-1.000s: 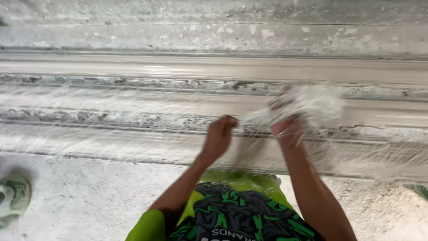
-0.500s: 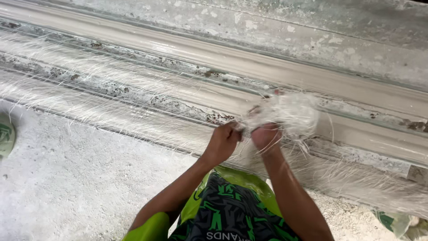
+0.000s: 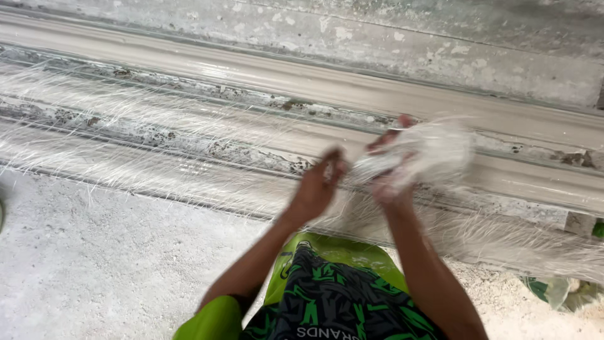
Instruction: The person dips handfuls of white fiberglass strands into a bucket of liquid, squeezes them out, and presses the wet strands along the grooves of long plaster cornice molds on a work table, repeating the process along the mold lengths.
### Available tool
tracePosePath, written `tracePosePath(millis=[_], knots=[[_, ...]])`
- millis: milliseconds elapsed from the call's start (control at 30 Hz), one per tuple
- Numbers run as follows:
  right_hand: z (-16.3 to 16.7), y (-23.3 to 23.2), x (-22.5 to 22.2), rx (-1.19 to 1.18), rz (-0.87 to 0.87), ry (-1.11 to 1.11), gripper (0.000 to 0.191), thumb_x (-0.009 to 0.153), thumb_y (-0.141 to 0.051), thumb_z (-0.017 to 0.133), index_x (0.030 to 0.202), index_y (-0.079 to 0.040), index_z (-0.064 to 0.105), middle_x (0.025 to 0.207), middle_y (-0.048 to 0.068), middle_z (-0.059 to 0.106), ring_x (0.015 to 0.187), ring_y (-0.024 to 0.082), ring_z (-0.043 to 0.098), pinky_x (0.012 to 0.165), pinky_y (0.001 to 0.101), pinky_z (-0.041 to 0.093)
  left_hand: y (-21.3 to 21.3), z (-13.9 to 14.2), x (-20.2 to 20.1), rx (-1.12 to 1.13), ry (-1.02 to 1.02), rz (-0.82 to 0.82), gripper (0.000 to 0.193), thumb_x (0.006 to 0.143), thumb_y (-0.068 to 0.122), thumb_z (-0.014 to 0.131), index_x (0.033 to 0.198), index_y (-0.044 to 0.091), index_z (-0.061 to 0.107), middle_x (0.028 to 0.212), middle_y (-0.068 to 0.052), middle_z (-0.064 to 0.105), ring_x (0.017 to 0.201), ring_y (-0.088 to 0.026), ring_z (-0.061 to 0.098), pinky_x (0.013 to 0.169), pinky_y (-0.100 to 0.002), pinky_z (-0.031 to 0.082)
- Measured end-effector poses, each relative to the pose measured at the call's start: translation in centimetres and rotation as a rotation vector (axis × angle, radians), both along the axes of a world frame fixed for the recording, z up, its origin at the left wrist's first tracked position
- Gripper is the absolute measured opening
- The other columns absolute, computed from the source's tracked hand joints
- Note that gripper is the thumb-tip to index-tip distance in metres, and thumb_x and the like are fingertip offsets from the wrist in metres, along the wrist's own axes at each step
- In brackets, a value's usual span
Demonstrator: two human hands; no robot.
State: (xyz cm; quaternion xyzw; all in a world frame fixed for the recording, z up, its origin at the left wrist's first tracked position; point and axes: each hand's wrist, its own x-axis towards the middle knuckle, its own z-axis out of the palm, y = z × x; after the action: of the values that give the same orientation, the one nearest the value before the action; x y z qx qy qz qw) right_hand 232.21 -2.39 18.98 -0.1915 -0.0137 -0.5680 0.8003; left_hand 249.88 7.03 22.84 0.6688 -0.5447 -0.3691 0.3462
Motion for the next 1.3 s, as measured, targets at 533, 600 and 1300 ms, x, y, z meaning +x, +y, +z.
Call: tracePosePath(millis=[533,600,1300], knots=[[1.6,-3.4,-11.2,0.054,-0.578,0.524,0.055,0.108,-0.051,0.044,0.151,-0.017,0.049,0.112,0.004,0.066,0.086,0.011,0.066,0.075,0.0282,0.06,-0.4,-1.8,3.6,0.008,-1.051,-0.15,0.047,0.094,0.028,0.056,0.128,-0.004,0.061,0.143,-0.027,0.053,0.133,-0.04,0.052,0.097,-0.061,0.05],[-0.1,1.2,-6.5,0.218,-0.307,0.237,0.051,0.107,-0.042,0.054,0.152,-0.017,0.048,0.118,0.005,0.067,0.095,0.012,0.067,0.078,0.0258,0.058,0.5,-1.0,-0.5,-0.316,-0.143,-0.086,0.046,0.114,0.023,0.051,0.141,-0.013,0.057,0.143,-0.035,0.056,0.129,-0.05,0.054,0.103,-0.06,0.046],[-0.8,1.6,-14.0,0.161,-0.396,0.512,0.05,0.112,-0.041,0.063,0.146,-0.007,0.048,0.101,0.0,0.061,0.074,0.01,0.057,0.068,0.0281,0.053,-0.8,0.0,-15.1,-0.044,0.169,-0.104,0.029,0.108,0.019,0.052,0.116,-0.005,0.066,0.105,-0.028,0.07,0.09,-0.044,0.068,0.08,-0.049,0.056]])
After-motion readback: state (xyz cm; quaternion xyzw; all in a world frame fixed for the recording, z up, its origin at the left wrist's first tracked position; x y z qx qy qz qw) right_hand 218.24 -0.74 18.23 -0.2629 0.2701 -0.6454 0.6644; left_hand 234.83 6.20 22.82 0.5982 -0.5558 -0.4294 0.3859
